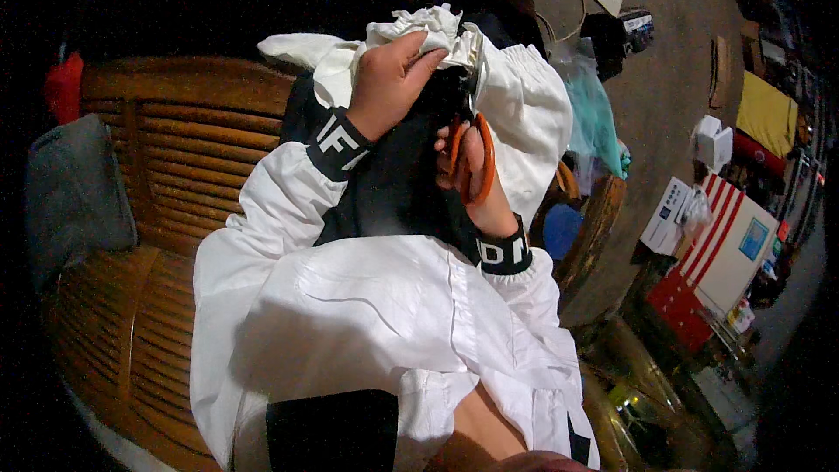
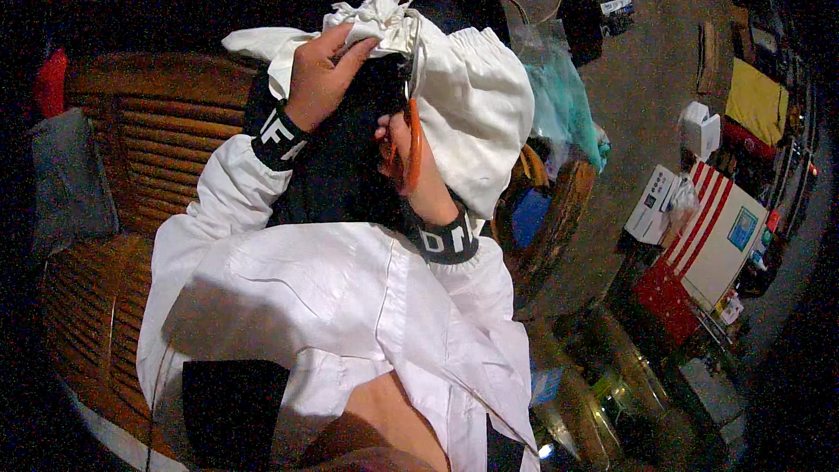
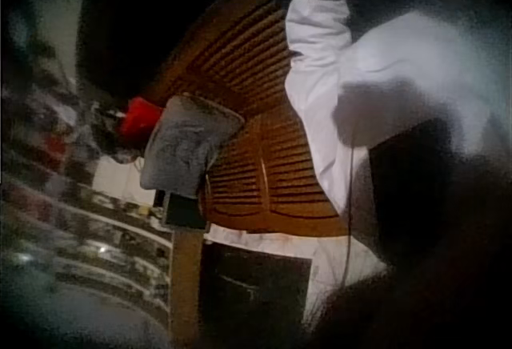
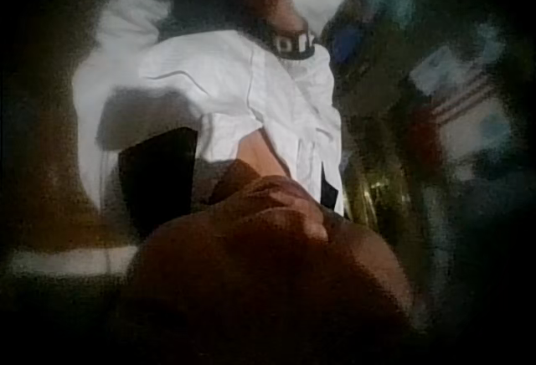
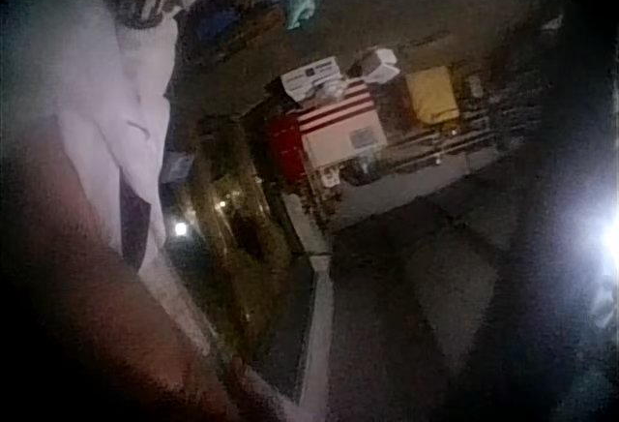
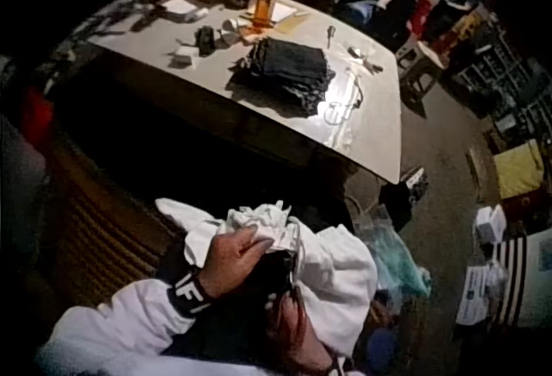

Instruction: The person uses orange-handled scissors to cut a white garment resting on their lap. They repeatedly trim the fabric, occasionally pausing to adjust the material or remove cut pieces.

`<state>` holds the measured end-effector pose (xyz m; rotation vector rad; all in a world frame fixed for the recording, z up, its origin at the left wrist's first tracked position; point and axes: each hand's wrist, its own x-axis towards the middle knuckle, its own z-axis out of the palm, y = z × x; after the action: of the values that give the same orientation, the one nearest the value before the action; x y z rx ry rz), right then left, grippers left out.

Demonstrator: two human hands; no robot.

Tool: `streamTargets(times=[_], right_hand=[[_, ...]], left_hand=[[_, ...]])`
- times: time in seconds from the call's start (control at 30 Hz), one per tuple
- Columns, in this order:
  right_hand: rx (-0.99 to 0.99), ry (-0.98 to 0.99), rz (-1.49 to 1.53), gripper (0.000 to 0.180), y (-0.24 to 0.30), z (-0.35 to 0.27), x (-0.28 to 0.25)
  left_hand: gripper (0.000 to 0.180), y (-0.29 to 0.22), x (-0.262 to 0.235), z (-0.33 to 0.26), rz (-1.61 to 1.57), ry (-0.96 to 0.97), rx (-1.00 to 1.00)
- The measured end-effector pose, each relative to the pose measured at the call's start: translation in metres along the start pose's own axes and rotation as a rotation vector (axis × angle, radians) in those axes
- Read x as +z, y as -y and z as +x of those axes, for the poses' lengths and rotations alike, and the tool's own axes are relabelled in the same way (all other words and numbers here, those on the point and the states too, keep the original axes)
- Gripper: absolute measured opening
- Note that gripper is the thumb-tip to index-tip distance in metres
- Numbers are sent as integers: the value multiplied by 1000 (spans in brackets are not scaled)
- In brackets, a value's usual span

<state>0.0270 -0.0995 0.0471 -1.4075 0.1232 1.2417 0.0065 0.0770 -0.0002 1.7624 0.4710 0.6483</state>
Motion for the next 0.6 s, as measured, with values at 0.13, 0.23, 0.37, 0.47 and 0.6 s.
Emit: streamTargets(times=[0.13, 0.23, 0.37, 0.47, 0.6], right_hand=[[-39, 14, -7, 47, 4, 17, 4], [-106, -19, 12, 42, 10, 29, 5], [-99, -59, 27, 41, 15, 38, -2], [-110, -64, -101, 38, 14, 41, -10], [-44, -121, -287, 36, 13, 50, -15]], left_hand=[[18, -4, 5, -12, -158, 15, -126], [20, -5, 8, -19, -340, 54, -259], [22, 12, 18, -30, -202, 122, -247], [22, 12, 17, -32, -193, 155, -264], [22, 7, 15, -32, -158, 157, -276]])
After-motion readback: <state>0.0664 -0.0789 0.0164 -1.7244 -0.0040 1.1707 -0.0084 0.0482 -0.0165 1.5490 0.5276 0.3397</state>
